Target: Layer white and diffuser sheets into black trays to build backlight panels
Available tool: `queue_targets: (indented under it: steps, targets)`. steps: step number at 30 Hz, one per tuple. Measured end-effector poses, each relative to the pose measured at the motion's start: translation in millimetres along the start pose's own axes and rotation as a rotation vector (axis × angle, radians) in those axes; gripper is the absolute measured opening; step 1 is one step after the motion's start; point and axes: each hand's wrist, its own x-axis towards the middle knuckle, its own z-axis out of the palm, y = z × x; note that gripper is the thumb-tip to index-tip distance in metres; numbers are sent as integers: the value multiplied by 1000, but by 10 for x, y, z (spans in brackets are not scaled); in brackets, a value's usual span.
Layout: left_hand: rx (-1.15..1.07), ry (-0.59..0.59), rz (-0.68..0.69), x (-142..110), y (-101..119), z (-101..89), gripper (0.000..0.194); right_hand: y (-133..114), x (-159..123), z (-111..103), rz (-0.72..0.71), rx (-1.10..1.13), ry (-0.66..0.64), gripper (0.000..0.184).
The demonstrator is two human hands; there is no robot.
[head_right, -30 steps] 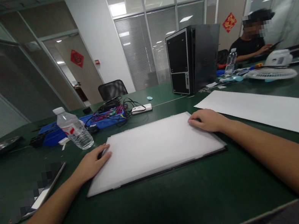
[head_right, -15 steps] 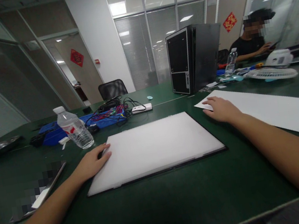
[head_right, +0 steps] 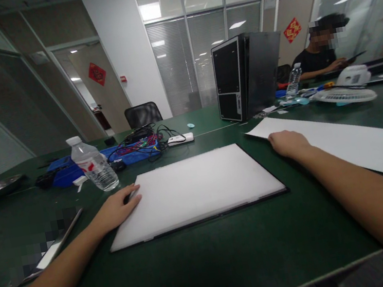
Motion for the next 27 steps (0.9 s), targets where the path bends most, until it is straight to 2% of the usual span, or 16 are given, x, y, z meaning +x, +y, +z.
queue_targets:
  steps: [2,5,7,12,15,17,19,21,23,27]
  targets:
    - [3,-2,1,1,-1,-2,77,-136,-79,-96,-21,-15,72,52]
    - [4,-2,1,6,-9,-2,76,-370,-230,-234,-130,-27,182,55]
    - [2,-3,0,11,-18,3,77,-549,-354,-299,-296,-17,203,53]
    - [-3,-1,-2,19,-32,26,78,-1053,-713,-369,-839,76,159,43]
    - [-5,0,-3,15,-29,28,79,-1293,-886,-405,-1024,161,142,37]
    - [-5,4,-3,10,-24,24,78,-1354,-928,-427,-1096,216,132,35]
    - [-4,10,-2,7,-19,19,77,-1309,-887,-431,-1091,243,144,36]
    - [-3,14,1,7,-17,16,76,-1162,-769,-409,-972,224,187,39]
    - [-2,16,4,9,-16,16,76,-941,-607,-368,-765,161,205,41]
    - [-1,8,1,13,-22,14,75,-453,-338,-288,-355,48,137,42]
